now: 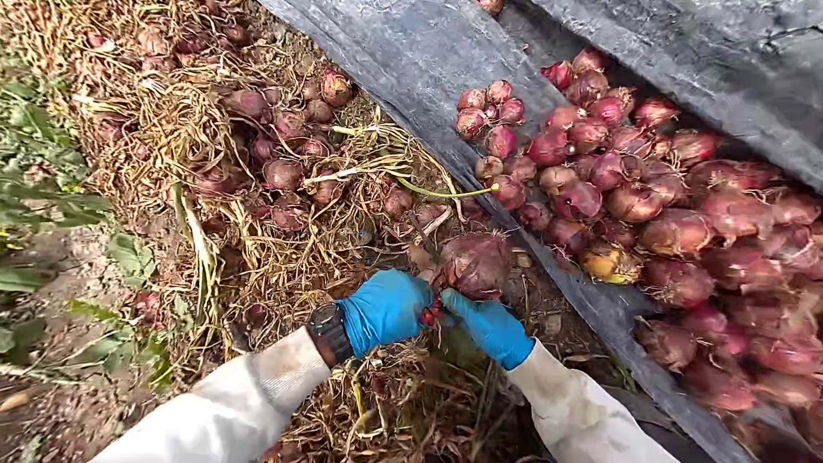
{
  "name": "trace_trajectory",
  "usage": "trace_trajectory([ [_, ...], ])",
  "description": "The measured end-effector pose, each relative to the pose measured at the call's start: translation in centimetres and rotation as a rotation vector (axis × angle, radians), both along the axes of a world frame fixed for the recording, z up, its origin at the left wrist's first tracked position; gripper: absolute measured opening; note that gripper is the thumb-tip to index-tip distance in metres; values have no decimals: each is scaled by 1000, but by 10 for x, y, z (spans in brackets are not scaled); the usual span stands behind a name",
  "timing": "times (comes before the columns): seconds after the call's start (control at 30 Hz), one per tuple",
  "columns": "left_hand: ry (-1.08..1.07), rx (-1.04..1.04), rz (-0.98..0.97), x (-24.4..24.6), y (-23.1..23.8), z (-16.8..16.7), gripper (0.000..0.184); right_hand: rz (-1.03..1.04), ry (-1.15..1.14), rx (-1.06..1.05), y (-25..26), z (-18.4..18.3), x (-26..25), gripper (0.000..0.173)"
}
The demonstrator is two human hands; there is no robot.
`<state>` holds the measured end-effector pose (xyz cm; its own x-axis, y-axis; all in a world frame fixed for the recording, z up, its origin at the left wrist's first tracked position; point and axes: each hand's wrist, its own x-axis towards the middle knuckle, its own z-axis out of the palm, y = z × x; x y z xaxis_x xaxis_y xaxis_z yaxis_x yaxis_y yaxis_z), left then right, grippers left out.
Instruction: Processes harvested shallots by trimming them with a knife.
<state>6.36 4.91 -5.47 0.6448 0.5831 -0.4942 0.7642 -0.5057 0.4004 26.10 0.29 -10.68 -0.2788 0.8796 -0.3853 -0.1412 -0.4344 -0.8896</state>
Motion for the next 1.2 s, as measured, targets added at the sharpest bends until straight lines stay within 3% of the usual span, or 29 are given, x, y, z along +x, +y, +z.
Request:
trace_trajectory([
  [0.07,22,33,-4,9,27,0,14,-30,-154,126,12,-5,12,46],
  [0.13,-56,240,118,12,64,7,10,-59,-398,237,31,2,33,48],
  [0.23,2,446,148,34,125,14,33,-114,-581,179,48,18,52,60],
  [0.33,80,374,93,62,147,11,25,-154,-371,-23,56,11,65,64],
  [0.4,108,286,31,85,127,14,21,-160,-235,-113,59,6,79,70],
  [0.47,101,258,-64,98,91,21,16,-220,-112,-120,64,14,95,73],
  [0.53,191,137,-152,85,70,10,15,-412,70,-13,79,41,116,70],
  [0.6,192,86,-9,50,66,-6,25,-574,124,122,90,73,152,71],
  [0.63,164,158,100,34,78,-7,31,-623,96,139,88,78,161,72],
  [0.73,294,332,271,11,129,-7,49,-520,-61,35,76,58,145,80],
  [0.77,380,320,272,7,143,-12,52,-461,-95,5,77,48,133,78],
  [0.9,583,193,246,7,156,-26,48,-174,-190,-79,72,42,86,37],
  [1.0,644,177,244,11,142,-18,35,-65,-234,-73,64,39,75,32],
  [1.13,557,187,265,-15,125,-28,46,-42,-217,-54,56,35,73,27],
  [1.2,386,124,371,-29,105,-25,54,-41,-293,-46,53,34,69,22],
])
